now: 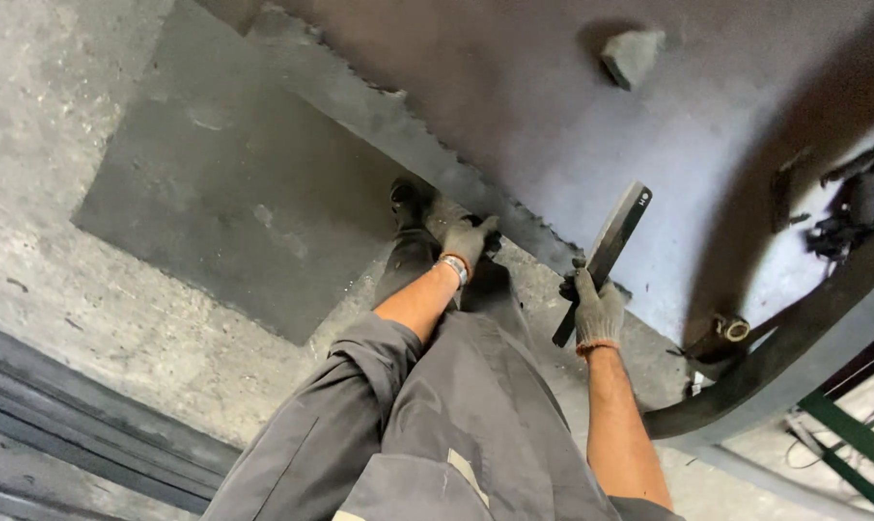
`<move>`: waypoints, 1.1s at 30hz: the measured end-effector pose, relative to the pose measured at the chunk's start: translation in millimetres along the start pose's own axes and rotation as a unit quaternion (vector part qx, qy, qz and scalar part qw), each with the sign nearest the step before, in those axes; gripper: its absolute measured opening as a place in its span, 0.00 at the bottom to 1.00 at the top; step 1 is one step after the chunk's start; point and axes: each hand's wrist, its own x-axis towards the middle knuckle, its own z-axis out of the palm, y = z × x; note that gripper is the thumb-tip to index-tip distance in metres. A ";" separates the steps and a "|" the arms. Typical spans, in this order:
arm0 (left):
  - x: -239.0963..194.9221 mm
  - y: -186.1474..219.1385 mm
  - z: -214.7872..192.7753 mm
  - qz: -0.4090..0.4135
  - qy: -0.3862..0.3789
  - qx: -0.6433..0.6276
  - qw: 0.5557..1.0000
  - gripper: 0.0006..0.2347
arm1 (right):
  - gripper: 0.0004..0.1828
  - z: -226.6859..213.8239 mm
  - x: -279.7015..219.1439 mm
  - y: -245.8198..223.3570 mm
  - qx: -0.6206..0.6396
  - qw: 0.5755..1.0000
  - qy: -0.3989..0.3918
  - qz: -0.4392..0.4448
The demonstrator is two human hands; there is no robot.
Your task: The recorder uses a knife to scrape and clean excess material or flash from long rubber strips in a fabrication environment.
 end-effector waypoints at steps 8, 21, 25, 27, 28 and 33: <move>-50.3 24.8 17.8 0.119 0.008 -0.032 0.992 0.26 | 0.20 -70.8 14.1 29.5 -0.032 0.999 0.014 0.013; -36.1 -82.6 79.8 0.174 0.103 0.081 0.976 0.31 | 0.17 -178.7 6.9 78.5 0.098 0.993 0.064 0.011; -33.0 -100.1 107.1 0.093 0.100 0.130 0.982 0.24 | 0.16 -193.3 -1.9 98.2 0.129 0.988 0.079 0.029; -33.6 -108.4 125.2 0.080 0.080 0.112 0.987 0.23 | 0.16 -198.2 -0.1 114.5 0.160 0.983 0.081 0.023; -39.5 -118.7 131.6 0.056 0.066 0.079 0.993 0.21 | 0.16 -201.6 -0.2 127.9 0.165 0.983 0.082 0.024; -52.2 -150.2 150.6 -0.013 0.021 -0.018 1.000 0.17 | 0.16 -207.7 -21.2 145.8 0.173 0.980 0.093 0.031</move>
